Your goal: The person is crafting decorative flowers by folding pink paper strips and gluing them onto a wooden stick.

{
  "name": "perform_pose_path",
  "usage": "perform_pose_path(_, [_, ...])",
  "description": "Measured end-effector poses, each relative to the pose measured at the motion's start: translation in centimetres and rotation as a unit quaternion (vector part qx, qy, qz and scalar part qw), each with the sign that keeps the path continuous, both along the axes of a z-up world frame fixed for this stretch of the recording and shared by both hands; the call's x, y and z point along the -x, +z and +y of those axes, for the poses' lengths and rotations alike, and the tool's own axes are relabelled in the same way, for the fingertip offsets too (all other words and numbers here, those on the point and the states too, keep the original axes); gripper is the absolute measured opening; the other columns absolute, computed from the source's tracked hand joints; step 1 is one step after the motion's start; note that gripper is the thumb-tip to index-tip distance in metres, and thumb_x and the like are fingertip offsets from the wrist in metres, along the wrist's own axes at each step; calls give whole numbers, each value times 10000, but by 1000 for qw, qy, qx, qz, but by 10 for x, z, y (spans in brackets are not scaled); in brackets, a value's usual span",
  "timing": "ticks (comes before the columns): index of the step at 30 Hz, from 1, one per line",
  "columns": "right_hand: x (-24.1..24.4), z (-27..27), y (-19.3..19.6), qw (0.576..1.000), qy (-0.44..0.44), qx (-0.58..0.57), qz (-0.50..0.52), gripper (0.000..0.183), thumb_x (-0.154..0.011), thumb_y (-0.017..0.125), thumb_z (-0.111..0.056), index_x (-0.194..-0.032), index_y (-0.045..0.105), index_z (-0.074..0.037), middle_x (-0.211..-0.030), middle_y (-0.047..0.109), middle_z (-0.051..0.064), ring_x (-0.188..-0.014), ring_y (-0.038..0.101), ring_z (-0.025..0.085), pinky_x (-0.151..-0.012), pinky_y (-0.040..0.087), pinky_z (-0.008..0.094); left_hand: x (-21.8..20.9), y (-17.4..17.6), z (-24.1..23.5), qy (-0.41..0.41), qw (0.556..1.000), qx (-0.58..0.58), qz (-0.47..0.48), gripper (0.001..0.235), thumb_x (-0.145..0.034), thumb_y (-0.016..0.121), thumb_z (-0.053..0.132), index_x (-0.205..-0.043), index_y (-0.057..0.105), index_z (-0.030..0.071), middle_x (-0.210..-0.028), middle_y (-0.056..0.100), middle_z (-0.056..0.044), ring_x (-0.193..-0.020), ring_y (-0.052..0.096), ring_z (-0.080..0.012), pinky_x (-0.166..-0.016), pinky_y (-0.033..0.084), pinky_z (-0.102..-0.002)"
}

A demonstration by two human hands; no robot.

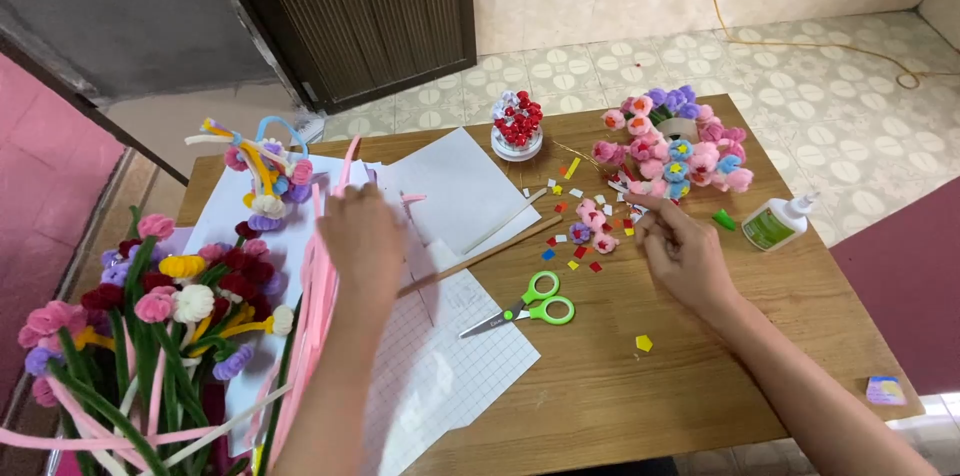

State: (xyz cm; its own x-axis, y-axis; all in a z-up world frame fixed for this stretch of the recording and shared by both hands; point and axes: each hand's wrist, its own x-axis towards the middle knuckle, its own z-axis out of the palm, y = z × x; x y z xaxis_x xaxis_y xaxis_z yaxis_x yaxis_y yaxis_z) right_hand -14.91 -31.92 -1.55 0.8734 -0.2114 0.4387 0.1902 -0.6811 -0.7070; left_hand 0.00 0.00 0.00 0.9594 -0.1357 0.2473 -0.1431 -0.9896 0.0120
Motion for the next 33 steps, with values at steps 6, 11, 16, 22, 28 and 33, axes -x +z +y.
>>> perform_pose_path(6, [-1, -1, 6, 1000, 8, -26, -5, 485, -769, 448, 81, -1168, 648, -108, -636, 627, 43, -471, 432, 142, -471, 399, 244, -23, -44, 40, 104, 994, 4, -45, 288, -805, 669, 273, -1001, 660, 61, -955, 648, -132, -906, 626, -323, -717, 502, -448])
perform_pose_path(11, [-1, -3, 4, 1000, 8, -12, -11, 418, -789, 466, 67, -1119, 659, -100, -655, 650, 44, -469, 448, 159, -459, 403, 253, -18, -39, 66, 164, 972, -49, -160, 195, -884, 508, 121, -878, 688, 48, -883, 645, -140, -845, 598, -341, -655, 451, -438])
perform_pose_path(16, [1, -3, 7, 1000, 25, -1, 0, 407, -802, 472, 60, -1111, 678, -105, -666, 663, 29, -459, 451, 152, -451, 408, 249, -25, -43, 80, 182, 979, -29, 82, 253, -853, 533, 152, -971, 732, 51, -936, 727, -134, -919, 672, -358, -817, 444, -429])
perform_pose_path(22, [2, -2, 8, 999, 45, 12, -9, 403, -814, 468, 60, -1107, 691, -104, -669, 665, 40, -463, 476, 174, -450, 422, 277, -12, -24, 69, 188, 982, -29, -4, 299, -755, 716, 288, -921, 681, 41, -817, 709, -124, -793, 694, -324, -671, 533, -429])
perform_pose_path(28, [3, -1, 14, 998, 56, 11, -15, 399, -819, 471, 56, -1118, 686, -98, -664, 658, 45, -474, 485, 176, -466, 432, 276, 3, 0, 65, 146, 981, 37, -122, 203, -844, 577, 206, -941, 558, 29, -676, 635, -128, -611, 684, -375, -572, 547, -457])
perform_pose_path(33, [5, 2, 19, 998, 66, 13, -17, 395, -820, 462, 68, -1109, 689, -77, -653, 647, 72, -487, 487, 197, -479, 440, 301, 17, 30, 57, 61, 953, 245, -167, 133, -931, 586, 183, -1011, 590, 77, -733, 673, -111, -654, 665, -404, -596, 512, -521])
